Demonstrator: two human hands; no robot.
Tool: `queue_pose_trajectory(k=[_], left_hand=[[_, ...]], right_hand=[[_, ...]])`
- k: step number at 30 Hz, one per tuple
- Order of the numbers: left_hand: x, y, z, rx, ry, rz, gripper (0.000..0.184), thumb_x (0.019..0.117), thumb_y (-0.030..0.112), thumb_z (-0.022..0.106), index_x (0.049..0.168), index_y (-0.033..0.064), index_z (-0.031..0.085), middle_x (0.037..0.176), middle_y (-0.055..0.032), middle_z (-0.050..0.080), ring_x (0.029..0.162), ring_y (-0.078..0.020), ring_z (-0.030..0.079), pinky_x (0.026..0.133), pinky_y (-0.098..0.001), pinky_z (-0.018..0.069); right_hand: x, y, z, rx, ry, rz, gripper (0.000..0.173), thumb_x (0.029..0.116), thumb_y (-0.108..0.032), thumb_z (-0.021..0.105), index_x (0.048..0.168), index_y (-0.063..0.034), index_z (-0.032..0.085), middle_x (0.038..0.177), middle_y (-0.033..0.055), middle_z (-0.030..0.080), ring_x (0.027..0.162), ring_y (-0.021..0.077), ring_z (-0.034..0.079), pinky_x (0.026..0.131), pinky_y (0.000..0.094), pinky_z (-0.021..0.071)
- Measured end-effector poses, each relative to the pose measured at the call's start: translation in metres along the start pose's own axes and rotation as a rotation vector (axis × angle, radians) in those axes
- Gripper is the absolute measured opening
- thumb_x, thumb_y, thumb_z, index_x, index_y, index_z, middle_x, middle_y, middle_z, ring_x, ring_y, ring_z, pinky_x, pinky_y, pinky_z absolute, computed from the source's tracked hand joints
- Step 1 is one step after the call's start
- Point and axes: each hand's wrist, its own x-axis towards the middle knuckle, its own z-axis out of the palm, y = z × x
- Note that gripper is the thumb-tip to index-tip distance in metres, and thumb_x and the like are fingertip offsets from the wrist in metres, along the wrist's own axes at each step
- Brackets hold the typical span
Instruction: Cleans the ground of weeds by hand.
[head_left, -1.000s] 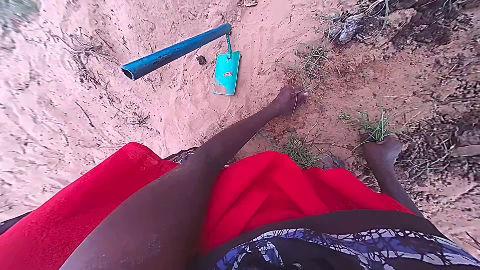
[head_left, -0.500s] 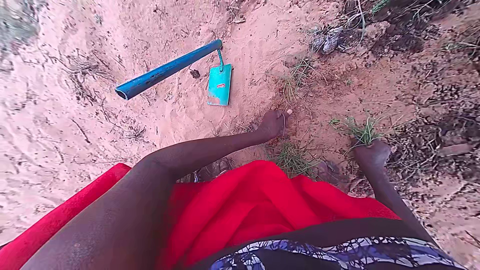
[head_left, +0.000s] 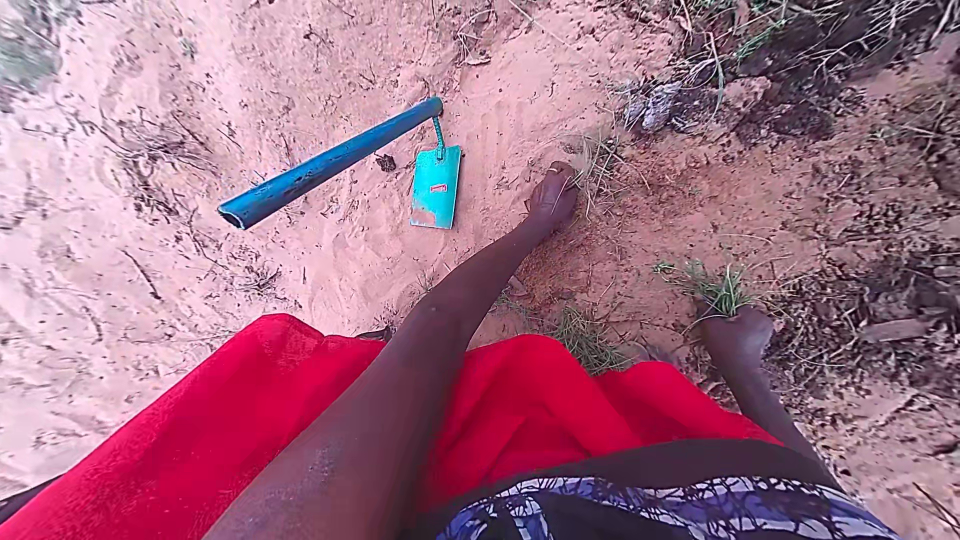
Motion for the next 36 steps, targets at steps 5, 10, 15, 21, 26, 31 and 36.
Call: queue_pose_trajectory(k=[5,10,15,21,26,31,36], left_hand=[[0.001,0.002,0.009,-0.082,0.013,0.038,0.032,0.1060,0.012,0.050,0.131,-0.0020,0.063,0.141,-0.0236,0.058,0.127,-0.0397,0.060,0.107,-0.0580,0.0467],[0.006,-0.012,0.018,-0.759,0.117,-0.097,0.035,0.1114,0.020,0.044,0.125,-0.0071,0.061,0.105,-0.0182,0.068,0.087,-0.0206,0.064,0.084,-0.0379,0.0529],[0.009,0.002,-0.003,-0.216,-0.106,-0.077,0.040,0.1126,0.022,0.037,0.128,-0.0065,0.061,0.125,-0.0272,0.066,0.120,-0.0381,0.064,0.104,-0.0563,0.0482],[-0.029,0.009,0.007,-0.179,-0.005,-0.148,0.049,0.1139,0.031,0.032,0.124,-0.0058,0.063,0.122,-0.0286,0.067,0.122,-0.0429,0.062,0.104,-0.0616,0.0462],[-0.095,0.007,0.015,-0.338,0.245,-0.076,0.046,0.1125,0.024,0.038,0.096,-0.0113,0.062,0.077,-0.0212,0.061,0.078,-0.0354,0.064,0.078,-0.0537,0.0500],[-0.032,-0.012,-0.001,-0.365,0.213,-0.159,0.042,0.1074,0.026,0.054,0.133,-0.0082,0.056,0.117,-0.0288,0.067,0.114,-0.0405,0.065,0.103,-0.0568,0.0473],[0.021,0.007,-0.012,-0.019,-0.063,-0.010,0.040,0.1016,0.015,0.057,0.139,0.0003,0.059,0.140,-0.0269,0.057,0.130,-0.0413,0.057,0.109,-0.0582,0.0449]], right_hand=[[0.000,-0.002,-0.001,-0.007,-0.005,0.017,0.040,0.0994,-0.022,0.065,0.111,0.0161,0.065,0.109,0.0398,0.065,0.111,0.0544,0.062,0.097,0.0682,0.0420],[-0.002,-0.003,-0.001,0.005,-0.008,0.030,0.041,0.0998,-0.023,0.064,0.113,0.0154,0.065,0.111,0.0393,0.065,0.113,0.0534,0.062,0.097,0.0672,0.0419],[0.001,-0.001,-0.001,-0.011,-0.015,0.023,0.041,0.1012,-0.024,0.063,0.114,0.0146,0.064,0.112,0.0387,0.065,0.114,0.0525,0.062,0.098,0.0677,0.0419],[-0.001,0.004,0.000,0.006,0.004,-0.029,0.039,0.1004,-0.021,0.062,0.111,0.0164,0.065,0.109,0.0397,0.065,0.111,0.0544,0.062,0.096,0.0683,0.0421],[-0.001,0.002,-0.001,-0.020,-0.031,-0.014,0.040,0.1003,-0.021,0.061,0.111,0.0175,0.064,0.110,0.0416,0.064,0.113,0.0563,0.061,0.096,0.0693,0.0421],[-0.003,-0.001,-0.002,-0.039,-0.044,0.018,0.038,0.1003,-0.019,0.060,0.114,0.0163,0.064,0.113,0.0406,0.065,0.115,0.0552,0.062,0.098,0.0683,0.0421],[-0.001,0.000,-0.003,-0.015,-0.021,-0.005,0.035,0.0986,-0.016,0.062,0.110,0.0171,0.064,0.108,0.0400,0.065,0.110,0.0548,0.063,0.095,0.0683,0.0433]])
